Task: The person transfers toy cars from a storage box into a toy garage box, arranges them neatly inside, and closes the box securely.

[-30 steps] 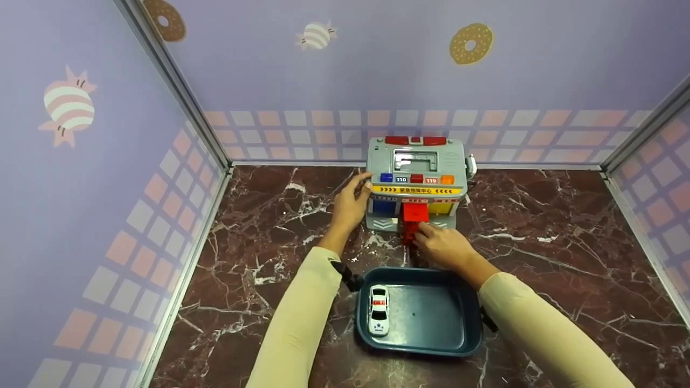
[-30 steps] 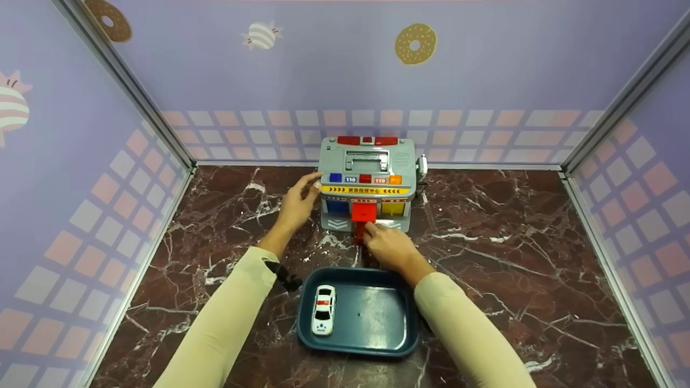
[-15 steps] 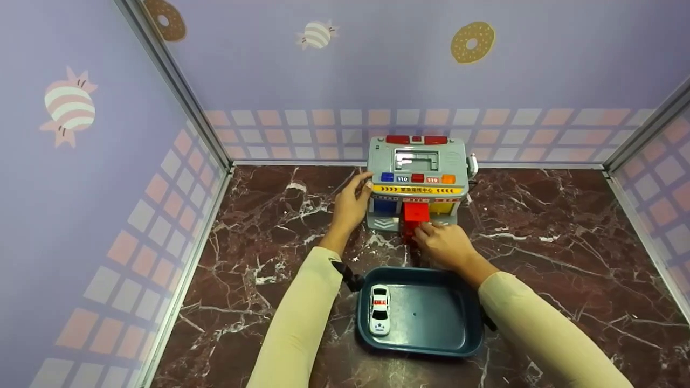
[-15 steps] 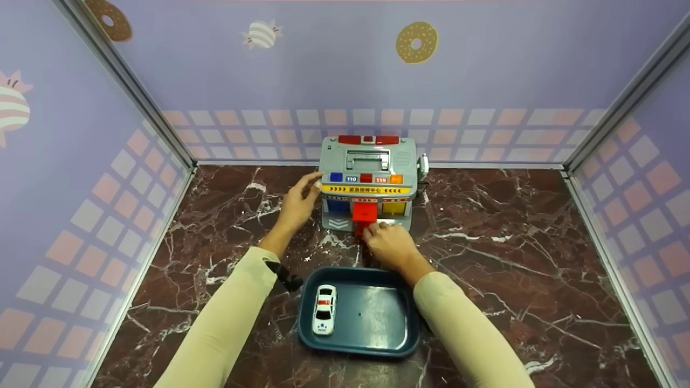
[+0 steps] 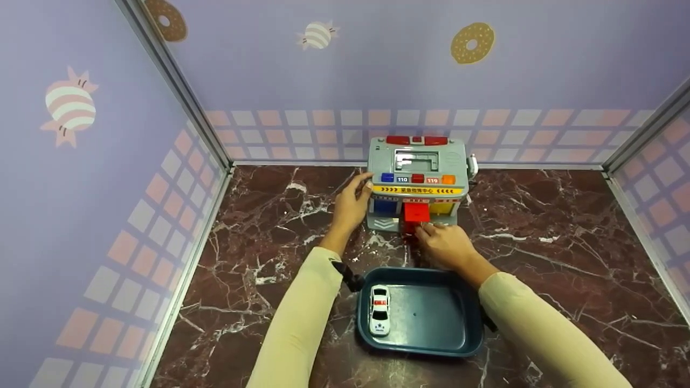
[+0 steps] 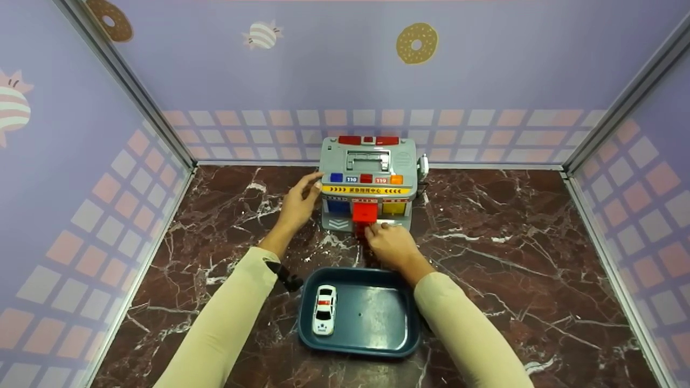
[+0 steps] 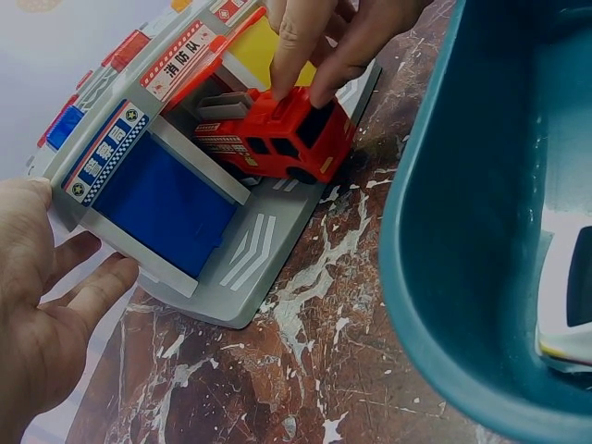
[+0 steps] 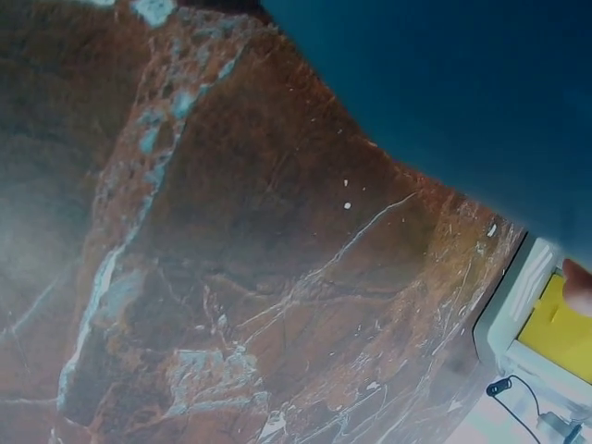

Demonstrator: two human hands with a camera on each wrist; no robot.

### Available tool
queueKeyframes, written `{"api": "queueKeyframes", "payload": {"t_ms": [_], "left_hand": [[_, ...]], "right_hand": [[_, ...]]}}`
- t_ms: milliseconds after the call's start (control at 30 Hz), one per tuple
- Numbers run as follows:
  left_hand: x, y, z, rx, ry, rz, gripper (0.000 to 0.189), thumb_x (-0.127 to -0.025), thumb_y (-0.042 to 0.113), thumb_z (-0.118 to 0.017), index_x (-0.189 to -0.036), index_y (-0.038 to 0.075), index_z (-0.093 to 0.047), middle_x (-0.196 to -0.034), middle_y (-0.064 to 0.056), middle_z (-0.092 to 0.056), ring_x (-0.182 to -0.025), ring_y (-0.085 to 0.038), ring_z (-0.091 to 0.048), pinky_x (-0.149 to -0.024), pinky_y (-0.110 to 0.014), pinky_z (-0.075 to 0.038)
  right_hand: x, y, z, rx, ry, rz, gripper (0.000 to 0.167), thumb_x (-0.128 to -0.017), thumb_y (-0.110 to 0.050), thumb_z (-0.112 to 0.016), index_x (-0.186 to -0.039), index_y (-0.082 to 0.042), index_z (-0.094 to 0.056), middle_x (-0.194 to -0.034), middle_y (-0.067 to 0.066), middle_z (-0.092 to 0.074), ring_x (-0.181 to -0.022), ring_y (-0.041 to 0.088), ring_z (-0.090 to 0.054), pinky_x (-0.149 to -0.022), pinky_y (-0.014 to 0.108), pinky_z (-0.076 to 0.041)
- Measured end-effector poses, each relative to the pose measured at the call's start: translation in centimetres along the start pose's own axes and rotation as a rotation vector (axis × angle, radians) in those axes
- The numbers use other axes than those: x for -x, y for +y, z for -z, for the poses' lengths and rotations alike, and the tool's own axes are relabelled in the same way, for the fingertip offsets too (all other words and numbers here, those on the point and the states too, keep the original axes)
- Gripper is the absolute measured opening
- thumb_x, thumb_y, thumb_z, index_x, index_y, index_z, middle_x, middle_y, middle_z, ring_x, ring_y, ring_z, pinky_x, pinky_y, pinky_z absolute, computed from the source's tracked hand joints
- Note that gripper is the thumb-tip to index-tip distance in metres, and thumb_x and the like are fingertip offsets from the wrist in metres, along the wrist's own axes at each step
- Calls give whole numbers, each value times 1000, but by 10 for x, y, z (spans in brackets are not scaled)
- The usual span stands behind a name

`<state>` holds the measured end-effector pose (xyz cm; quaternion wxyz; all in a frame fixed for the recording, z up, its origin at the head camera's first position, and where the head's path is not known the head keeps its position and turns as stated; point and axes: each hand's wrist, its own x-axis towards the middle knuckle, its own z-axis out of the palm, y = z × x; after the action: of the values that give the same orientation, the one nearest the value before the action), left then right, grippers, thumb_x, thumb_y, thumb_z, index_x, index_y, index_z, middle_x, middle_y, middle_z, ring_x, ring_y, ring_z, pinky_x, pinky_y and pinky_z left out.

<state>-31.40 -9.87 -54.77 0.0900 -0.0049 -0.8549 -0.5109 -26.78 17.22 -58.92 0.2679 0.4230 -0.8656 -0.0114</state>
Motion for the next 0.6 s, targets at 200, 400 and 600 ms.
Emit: {"api": "queueKeyframes", "payload": {"t_ms": [200, 400, 600], "left_hand": [[0, 0, 0, 21, -6, -2, 37, -115, 32, -62, -150, 24, -69, -138, -10, -77, -129, -26, -72, -115, -44, -56], [1, 1, 0, 7, -5, -7, 37, -114, 33, -62, -150, 23, -69, -132, -10, -77, -124, -26, -73, -114, -45, -56], [0, 1, -1, 17, -4, 0, 36, -115, 31, -61, -150, 24, -69, -133, -10, -77, -125, -26, -73, -114, -44, -57]], "right_hand": [[4, 1, -3, -21, 10, -12, 29, -89, -14, -83, -116, -4, -78, -102, 12, -76, -78, 33, -74, -51, 51, -58], [9, 2, -6, -27, 28, -28, 33, -95, -21, -82, -124, -7, -78, -117, 15, -77, -77, 34, -75, -47, 50, -56], [11, 3, -4, -42, -2, -53, 40, -95, -25, -83, -130, -8, -78, -125, 17, -77, -76, 34, -77, -48, 52, -56]]}}
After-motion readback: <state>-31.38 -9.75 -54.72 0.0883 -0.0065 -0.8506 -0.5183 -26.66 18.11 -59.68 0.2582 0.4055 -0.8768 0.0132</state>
